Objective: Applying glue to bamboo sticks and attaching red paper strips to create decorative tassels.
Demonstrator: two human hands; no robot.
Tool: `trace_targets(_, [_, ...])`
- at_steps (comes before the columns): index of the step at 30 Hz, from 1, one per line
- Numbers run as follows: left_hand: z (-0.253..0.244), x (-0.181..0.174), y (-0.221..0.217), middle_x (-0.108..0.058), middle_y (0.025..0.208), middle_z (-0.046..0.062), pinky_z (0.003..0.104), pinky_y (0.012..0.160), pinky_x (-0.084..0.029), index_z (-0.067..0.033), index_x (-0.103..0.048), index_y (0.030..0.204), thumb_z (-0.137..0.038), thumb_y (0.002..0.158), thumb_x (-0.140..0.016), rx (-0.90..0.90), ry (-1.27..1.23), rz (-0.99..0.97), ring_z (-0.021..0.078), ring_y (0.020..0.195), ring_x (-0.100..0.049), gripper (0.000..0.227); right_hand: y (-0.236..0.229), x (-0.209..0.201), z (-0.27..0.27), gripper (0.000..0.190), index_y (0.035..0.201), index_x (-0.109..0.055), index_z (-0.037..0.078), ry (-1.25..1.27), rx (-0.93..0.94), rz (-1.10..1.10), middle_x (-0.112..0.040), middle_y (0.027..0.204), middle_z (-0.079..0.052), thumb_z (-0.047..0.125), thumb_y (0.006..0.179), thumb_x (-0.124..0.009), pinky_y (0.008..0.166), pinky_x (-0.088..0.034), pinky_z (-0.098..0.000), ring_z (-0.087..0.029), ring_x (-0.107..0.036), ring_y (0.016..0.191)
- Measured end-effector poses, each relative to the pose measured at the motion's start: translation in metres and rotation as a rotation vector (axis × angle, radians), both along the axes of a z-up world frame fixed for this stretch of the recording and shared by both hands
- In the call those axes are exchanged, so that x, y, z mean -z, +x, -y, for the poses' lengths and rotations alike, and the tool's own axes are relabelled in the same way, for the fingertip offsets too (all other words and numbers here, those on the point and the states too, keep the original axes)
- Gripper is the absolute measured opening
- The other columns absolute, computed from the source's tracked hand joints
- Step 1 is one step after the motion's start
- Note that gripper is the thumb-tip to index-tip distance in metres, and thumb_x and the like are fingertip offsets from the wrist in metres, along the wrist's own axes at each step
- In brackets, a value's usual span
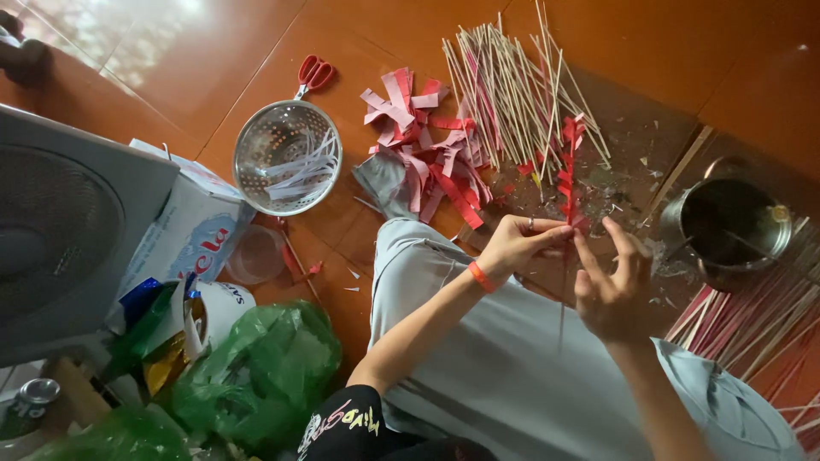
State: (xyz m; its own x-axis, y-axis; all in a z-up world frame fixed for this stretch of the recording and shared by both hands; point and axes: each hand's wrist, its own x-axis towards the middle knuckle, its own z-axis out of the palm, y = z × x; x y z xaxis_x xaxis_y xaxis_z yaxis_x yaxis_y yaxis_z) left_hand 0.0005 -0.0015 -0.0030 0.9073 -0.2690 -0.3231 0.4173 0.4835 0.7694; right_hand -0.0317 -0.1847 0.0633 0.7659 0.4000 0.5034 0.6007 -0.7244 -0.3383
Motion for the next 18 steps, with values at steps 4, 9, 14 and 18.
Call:
trace_targets(4, [0.0,0.001,-0.001,-0.075,0.109,0.007,0.027,0.083,-0.061,0.0055,-0.073,0.121,-0.016,0.102,-0.069,-0.004,0.009,0.011,0.0109,0.094,-0.071,0.029,-0.001,0.003,0.001,0.044,0.132,-0.072,0.005,-0.023,-0.008,0.008,-0.047,0.154,-0.021,0.024,0.102,-0.047,0.118,-0.04,-0.0501,-0.039,-0.048,0.135])
trace_targets(9, [0.0,0.0,-0.001,-0.075,0.11,0.007,0.028,0.084,-0.061,0.0056,-0.072,0.122,-0.016,0.102,-0.069,0.002,0.013,0.0,0.0112,0.095,-0.07,0.03,-0.002,0.003,0.002,0.043,0.129,-0.073,0.004,-0.083,0.005,0.016,-0.046,0.157,-0.023,0.028,0.105,-0.047,0.12,-0.039,-0.0511,-0.04,-0.046,0.138])
trace_targets(14, [0.001,0.005,0.001,-0.074,0.112,0.006,0.029,0.086,-0.06,0.0046,-0.072,0.124,-0.016,0.103,-0.068,-0.033,-0.015,0.012,0.0113,0.097,-0.07,0.03,-0.002,0.001,0.0,0.047,0.138,-0.067,0.002,0.065,-0.012,-0.043,-0.048,0.153,-0.023,0.03,0.106,-0.045,0.117,-0.041,-0.0512,-0.038,-0.049,0.138])
trace_targets(18, [0.0,0.003,0.005,-0.074,0.114,0.007,0.032,0.087,-0.06,0.0053,-0.07,0.125,-0.014,0.104,-0.067,-0.167,-0.057,0.005,0.0145,0.099,-0.07,0.029,-0.016,0.015,-0.003,0.059,0.153,-0.047,0.001,0.309,0.001,-0.322,-0.062,0.126,-0.019,0.033,0.105,-0.055,0.102,-0.049,-0.0465,-0.034,-0.062,0.115])
